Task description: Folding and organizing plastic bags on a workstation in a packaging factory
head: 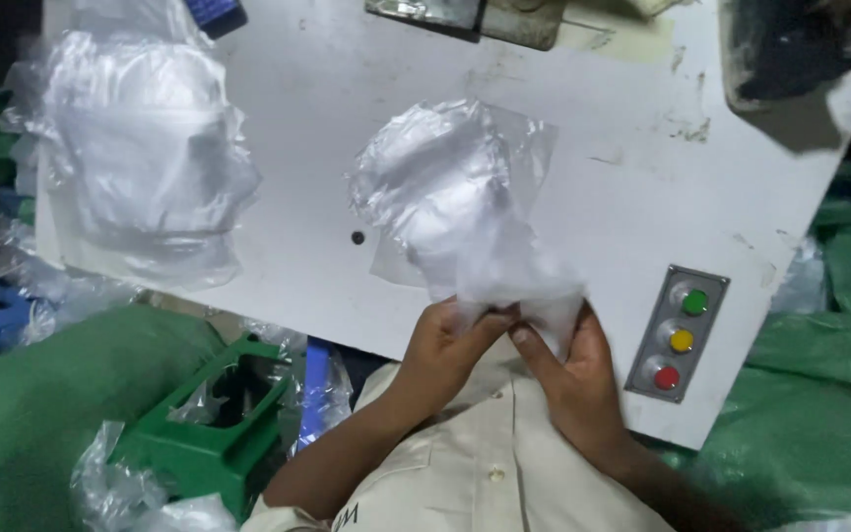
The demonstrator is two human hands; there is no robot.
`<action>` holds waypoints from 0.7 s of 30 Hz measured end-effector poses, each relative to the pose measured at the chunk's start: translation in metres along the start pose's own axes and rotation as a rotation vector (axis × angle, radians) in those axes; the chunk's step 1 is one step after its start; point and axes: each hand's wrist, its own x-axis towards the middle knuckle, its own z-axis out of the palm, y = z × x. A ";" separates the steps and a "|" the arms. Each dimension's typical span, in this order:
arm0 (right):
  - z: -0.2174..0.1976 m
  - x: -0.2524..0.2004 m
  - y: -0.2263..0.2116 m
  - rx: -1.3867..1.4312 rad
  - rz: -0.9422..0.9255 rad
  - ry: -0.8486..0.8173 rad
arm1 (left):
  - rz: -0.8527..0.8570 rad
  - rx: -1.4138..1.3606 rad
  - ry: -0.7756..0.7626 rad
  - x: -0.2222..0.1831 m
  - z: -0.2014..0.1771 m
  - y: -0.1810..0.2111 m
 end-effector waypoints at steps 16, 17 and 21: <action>0.031 0.023 -0.007 0.244 -0.085 0.331 | 0.397 0.329 0.222 -0.002 -0.009 0.017; 0.028 0.019 0.001 0.207 0.084 0.079 | 0.156 0.093 0.104 0.001 -0.008 0.016; 0.024 0.018 -0.019 0.078 0.216 -0.264 | -0.005 -0.258 -0.104 0.010 -0.014 0.013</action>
